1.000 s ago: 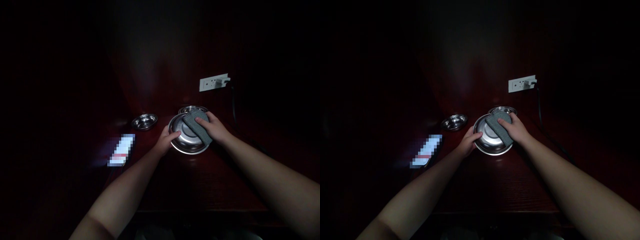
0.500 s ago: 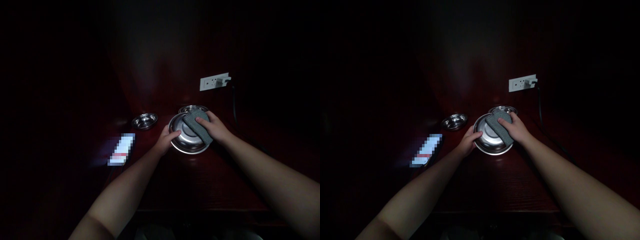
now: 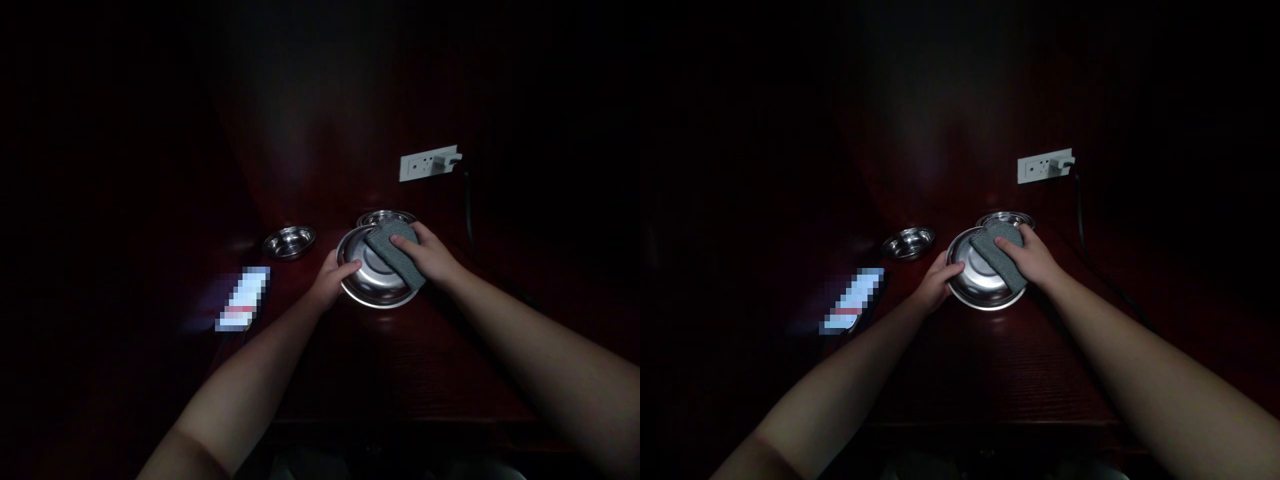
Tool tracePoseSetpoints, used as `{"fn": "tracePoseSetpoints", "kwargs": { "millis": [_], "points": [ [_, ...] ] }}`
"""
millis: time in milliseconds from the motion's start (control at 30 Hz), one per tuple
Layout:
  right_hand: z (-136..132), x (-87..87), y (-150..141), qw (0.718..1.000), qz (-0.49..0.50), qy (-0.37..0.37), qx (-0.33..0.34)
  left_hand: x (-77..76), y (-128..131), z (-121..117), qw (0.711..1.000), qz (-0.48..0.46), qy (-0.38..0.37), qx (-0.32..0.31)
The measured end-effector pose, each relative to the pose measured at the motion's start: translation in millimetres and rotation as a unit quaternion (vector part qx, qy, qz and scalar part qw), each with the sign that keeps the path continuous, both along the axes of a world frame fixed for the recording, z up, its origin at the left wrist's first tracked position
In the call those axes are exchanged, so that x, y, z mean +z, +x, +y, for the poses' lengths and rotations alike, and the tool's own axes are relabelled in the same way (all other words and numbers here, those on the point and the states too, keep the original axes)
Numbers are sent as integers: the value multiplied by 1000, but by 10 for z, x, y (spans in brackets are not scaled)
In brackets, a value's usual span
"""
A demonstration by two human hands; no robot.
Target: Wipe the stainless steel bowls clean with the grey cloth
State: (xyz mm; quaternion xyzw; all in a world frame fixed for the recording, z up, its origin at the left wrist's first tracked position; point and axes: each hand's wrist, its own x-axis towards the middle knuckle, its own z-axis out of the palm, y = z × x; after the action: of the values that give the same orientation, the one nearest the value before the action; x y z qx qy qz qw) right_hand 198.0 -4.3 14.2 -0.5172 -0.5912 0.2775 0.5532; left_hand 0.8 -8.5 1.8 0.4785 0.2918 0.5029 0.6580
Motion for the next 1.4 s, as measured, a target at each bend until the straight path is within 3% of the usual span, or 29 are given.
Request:
{"fn": "tracePoseSetpoints", "kwargs": {
  "millis": [1400],
  "points": [
    [-42,40,-16,1000,-18,2,12,-50,-24,70,1000,10,12,10]
  ]
}}
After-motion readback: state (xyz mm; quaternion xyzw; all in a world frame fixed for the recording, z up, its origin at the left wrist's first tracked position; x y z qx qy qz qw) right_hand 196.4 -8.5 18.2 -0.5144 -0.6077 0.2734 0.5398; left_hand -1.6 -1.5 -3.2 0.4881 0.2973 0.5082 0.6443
